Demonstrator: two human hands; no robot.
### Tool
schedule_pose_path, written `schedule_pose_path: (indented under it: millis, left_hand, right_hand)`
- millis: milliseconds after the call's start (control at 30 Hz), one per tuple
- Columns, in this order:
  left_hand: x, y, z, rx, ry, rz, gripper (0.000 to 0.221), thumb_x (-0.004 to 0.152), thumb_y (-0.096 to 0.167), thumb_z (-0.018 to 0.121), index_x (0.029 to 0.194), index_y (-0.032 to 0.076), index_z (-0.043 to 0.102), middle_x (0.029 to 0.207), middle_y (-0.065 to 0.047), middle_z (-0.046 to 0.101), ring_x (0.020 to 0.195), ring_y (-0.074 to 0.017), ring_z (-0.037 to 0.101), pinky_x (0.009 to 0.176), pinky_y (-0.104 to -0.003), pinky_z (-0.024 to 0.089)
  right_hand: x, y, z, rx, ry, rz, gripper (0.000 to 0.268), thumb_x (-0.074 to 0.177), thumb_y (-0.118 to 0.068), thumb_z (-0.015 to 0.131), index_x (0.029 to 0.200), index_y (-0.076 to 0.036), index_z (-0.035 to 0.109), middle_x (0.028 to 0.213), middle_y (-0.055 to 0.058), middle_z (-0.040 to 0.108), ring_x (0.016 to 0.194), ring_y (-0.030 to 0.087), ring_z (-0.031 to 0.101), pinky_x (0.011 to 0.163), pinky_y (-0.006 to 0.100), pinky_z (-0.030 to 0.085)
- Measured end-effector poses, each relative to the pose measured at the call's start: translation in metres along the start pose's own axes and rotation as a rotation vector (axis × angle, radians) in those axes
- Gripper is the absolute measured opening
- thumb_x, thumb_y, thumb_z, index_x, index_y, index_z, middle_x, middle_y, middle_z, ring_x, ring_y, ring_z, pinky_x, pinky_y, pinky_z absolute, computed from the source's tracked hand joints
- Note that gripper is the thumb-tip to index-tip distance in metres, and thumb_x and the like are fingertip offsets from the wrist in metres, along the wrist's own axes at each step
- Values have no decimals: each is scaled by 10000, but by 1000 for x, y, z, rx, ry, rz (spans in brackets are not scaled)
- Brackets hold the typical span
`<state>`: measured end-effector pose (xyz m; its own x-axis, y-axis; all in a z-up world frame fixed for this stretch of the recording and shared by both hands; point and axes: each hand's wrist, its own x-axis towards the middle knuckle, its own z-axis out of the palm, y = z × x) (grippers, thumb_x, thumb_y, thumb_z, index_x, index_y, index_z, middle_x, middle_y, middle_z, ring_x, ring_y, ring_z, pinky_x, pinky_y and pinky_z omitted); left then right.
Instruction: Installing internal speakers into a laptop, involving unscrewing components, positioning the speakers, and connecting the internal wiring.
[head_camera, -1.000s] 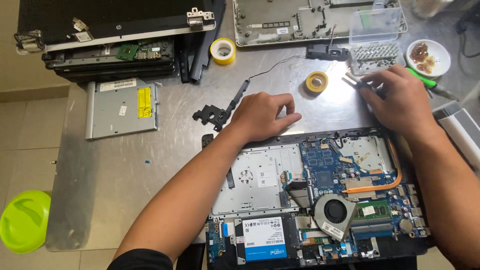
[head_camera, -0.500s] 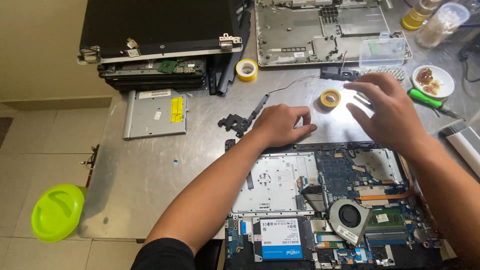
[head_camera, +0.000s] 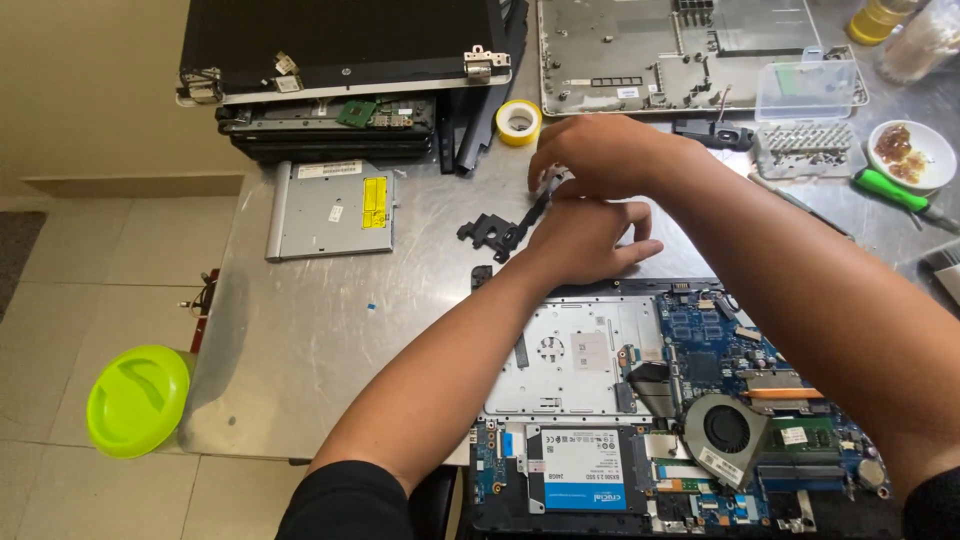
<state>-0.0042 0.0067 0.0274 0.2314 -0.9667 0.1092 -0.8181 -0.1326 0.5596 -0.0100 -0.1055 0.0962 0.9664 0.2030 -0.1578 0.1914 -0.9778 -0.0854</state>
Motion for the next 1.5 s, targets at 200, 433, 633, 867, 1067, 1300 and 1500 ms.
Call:
schedule_pose_path:
  millis: [200,433,633,867,1067,1300,1500]
  left_hand:
    - [-1,-1,1,-43,-31,5,260,913,471,565,971,240,668,680,-25,702,847,-328,751,864,-510,556]
    - [8,-10,15,108,-92,-4,275,954,516,544,1038,265,617,818,-28,769,817,-344,706,628,-501,454]
    - [9,-2,12,77,-40,-5,266,928,512,624,990,254,643,715,-68,723,731,-367,683,656,-507,498]
    - [9,0,10,57,-61,-84,248,937,495,637,929,247,650,606,-64,632,675,-337,638,655,-472,482]
    - [10,-2,12,71,-68,-83,257,950,501,620,942,246,646,594,-52,614,679,-315,636,666,-476,487]
    - [8,-4,14,47,-13,-36,246,961,466,650,925,224,635,520,-22,549,567,-279,581,634,-452,493]
    - [7,-7,18,122,353,135,197,993,337,668,892,172,630,493,4,567,419,-202,594,426,-389,514]
  right_hand:
    - [8,6,10,3,-110,51,187,888,-189,755,1071,-217,777,1184,1,699,1101,317,716,885,499,595]
    - [-24,68,19,104,137,-47,343,913,-239,738,1254,-197,727,1278,63,681,1128,293,656,872,495,541]
    - [-82,152,21,4,291,279,410,915,-223,794,1309,-126,736,1153,145,711,946,332,691,847,470,517]
    - [-84,141,10,-125,-93,505,472,852,-377,810,1289,-233,707,1244,66,721,1164,293,641,914,464,492]
    - [-82,156,30,-309,-134,534,470,872,-468,779,1284,-258,693,1174,20,750,1104,263,704,915,430,488]
    - [-87,153,32,-274,-103,481,464,883,-417,779,1310,-258,692,1107,20,772,1071,252,713,916,437,494]
    - [-96,126,29,-125,28,467,428,889,-217,797,1299,-133,708,1121,120,785,871,263,750,599,335,567]
